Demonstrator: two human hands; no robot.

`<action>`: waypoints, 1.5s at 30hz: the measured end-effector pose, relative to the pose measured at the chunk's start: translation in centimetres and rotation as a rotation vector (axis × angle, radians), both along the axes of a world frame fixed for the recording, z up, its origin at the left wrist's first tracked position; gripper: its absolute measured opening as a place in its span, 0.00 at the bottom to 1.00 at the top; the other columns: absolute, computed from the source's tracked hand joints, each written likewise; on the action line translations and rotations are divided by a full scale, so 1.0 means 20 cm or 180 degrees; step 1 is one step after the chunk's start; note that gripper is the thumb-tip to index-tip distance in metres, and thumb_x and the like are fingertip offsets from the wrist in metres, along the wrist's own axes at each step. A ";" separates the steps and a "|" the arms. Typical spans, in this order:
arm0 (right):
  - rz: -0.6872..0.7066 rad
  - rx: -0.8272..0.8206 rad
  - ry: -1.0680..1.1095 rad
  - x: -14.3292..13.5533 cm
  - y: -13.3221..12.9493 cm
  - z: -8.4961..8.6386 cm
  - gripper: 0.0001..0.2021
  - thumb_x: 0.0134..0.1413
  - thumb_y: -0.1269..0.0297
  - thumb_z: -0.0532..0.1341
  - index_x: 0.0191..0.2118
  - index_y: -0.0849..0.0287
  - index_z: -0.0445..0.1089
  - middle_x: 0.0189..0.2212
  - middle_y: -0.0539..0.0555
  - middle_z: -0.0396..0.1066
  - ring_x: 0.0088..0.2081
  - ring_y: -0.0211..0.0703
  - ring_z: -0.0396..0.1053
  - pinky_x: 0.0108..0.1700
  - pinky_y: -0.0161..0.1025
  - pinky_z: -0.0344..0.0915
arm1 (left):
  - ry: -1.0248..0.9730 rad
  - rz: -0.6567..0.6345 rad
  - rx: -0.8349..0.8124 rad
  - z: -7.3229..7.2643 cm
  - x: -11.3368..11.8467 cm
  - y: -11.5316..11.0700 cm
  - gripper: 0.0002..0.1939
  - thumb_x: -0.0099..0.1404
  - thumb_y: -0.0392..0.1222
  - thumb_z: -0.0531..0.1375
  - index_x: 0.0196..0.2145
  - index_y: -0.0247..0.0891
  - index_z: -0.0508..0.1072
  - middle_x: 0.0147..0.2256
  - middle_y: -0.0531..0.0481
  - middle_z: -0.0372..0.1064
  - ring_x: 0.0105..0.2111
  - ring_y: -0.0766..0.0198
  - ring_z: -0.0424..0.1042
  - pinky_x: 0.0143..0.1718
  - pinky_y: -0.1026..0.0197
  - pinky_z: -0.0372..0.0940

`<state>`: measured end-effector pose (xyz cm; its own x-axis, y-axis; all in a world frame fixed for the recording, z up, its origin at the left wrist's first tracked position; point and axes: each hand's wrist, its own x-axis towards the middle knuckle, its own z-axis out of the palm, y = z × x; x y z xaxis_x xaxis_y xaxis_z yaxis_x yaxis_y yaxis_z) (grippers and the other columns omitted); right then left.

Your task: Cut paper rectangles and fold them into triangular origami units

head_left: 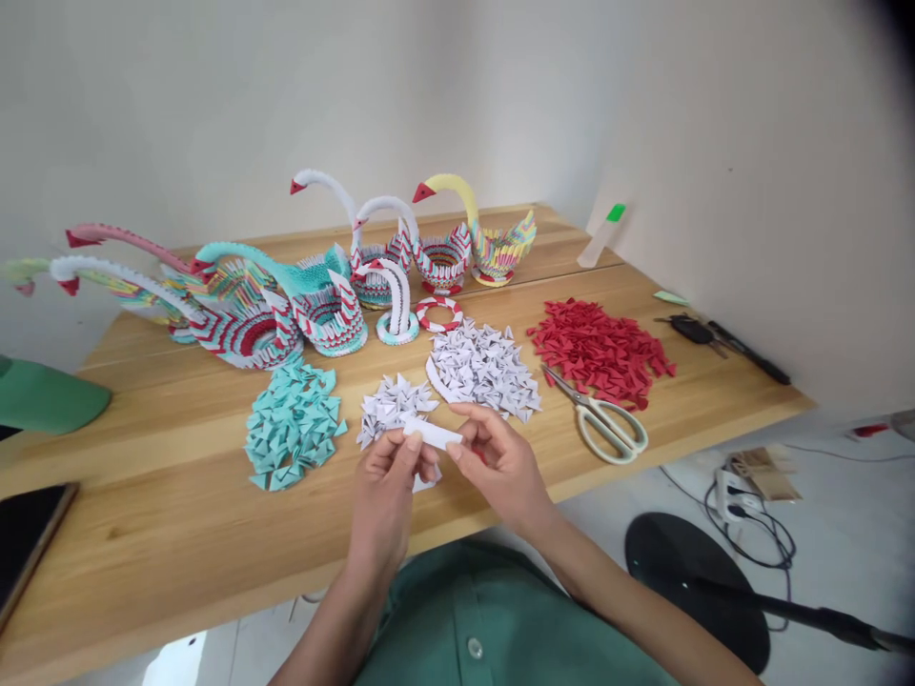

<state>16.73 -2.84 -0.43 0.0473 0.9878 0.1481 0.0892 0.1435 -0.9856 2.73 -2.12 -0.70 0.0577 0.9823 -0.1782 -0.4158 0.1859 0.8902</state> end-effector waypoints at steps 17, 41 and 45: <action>0.0885 0.2470 -0.2073 0.17 0.09 0.07 0.09 0.64 0.70 0.57 0.36 0.56 0.75 0.43 0.56 0.75 0.48 0.46 0.66 0.49 0.47 0.69 | 0.0355 -0.0906 -0.0172 0.00 -0.06 -0.03 0.15 0.59 0.46 0.64 0.22 0.35 0.69 0.18 0.54 0.67 0.20 0.70 0.62 0.24 0.67 0.56; 0.0442 0.0223 -0.1100 0.10 0.00 0.05 0.05 0.57 0.65 0.62 0.31 0.57 0.72 0.26 0.49 0.73 0.28 0.37 0.69 0.32 0.33 0.64 | 0.2144 -0.0859 0.1213 0.01 -0.09 -0.06 0.11 0.65 0.41 0.57 0.27 0.38 0.75 0.25 0.50 0.73 0.26 0.62 0.69 0.30 0.64 0.59; 0.0475 0.0180 -0.0909 0.10 0.00 0.05 0.09 0.57 0.66 0.62 0.43 0.55 0.74 0.27 0.48 0.72 0.29 0.37 0.69 0.32 0.33 0.65 | 0.2159 -0.0890 0.1161 0.01 -0.09 -0.06 0.12 0.66 0.42 0.56 0.27 0.37 0.74 0.25 0.50 0.72 0.26 0.63 0.68 0.30 0.64 0.59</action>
<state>18.64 -2.76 0.48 -0.1488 0.9706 0.1892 0.3349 0.2295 -0.9139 0.96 -3.25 -0.47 0.3035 0.9506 0.0655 0.2537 -0.1469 0.9561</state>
